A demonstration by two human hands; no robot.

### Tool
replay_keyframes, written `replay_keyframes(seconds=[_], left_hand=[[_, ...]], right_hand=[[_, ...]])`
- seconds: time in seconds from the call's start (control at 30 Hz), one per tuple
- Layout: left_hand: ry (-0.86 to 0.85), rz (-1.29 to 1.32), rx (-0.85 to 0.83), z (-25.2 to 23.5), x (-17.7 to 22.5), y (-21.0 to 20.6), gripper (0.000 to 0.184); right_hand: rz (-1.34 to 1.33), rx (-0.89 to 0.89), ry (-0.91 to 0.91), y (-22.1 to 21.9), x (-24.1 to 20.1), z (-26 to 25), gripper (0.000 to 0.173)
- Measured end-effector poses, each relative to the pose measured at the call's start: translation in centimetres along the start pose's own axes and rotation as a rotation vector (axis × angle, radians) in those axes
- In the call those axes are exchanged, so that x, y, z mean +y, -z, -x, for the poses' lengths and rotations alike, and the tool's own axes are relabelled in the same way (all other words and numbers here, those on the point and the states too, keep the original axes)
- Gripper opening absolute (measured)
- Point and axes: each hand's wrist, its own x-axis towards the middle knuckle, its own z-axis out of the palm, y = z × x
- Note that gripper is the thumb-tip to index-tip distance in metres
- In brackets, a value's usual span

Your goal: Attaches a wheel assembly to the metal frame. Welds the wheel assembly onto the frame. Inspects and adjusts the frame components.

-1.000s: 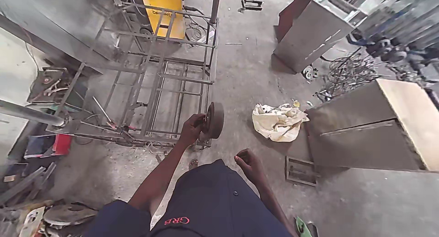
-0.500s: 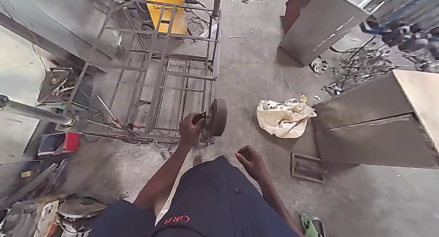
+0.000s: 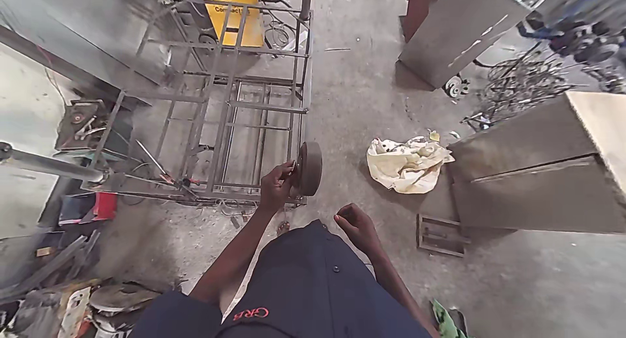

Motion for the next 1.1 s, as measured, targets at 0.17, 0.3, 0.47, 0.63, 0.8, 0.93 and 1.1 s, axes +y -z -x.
replay_keyframes(seconds=[0.17,0.3,0.47,0.63,0.8,0.93,1.1], left_hand=[[0.049,0.043,-0.071,-0.5,-0.5,0.8,0.016],[0.086,0.155,-0.131,-1.6,-0.8,1.6,0.037],[0.175,0.156,-0.243,-2.5,-0.4,2.4,0.048],[0.21,0.17,-0.264,-3.0,-0.4,2.6,0.048],[0.236,0.21,-0.291,-3.8,0.0,2.7,0.043],[0.227,0.263,-0.299,-4.3,-0.6,2.7,0.043],[0.202,0.322,-0.307,-4.2,-1.1,2.7,0.043]], right_hand=[[0.035,-0.002,-0.008,0.3,-0.2,-0.3,0.022],[0.035,-0.004,-0.015,0.5,0.0,-0.3,0.021],[0.049,0.011,-0.022,0.6,0.6,0.0,0.022],[0.066,0.009,-0.014,0.9,1.1,0.2,0.026],[0.059,0.004,-0.009,0.9,1.3,0.1,0.026],[0.07,0.005,-0.04,1.1,1.1,0.0,0.028],[0.061,0.008,-0.061,1.1,1.0,0.0,0.028]])
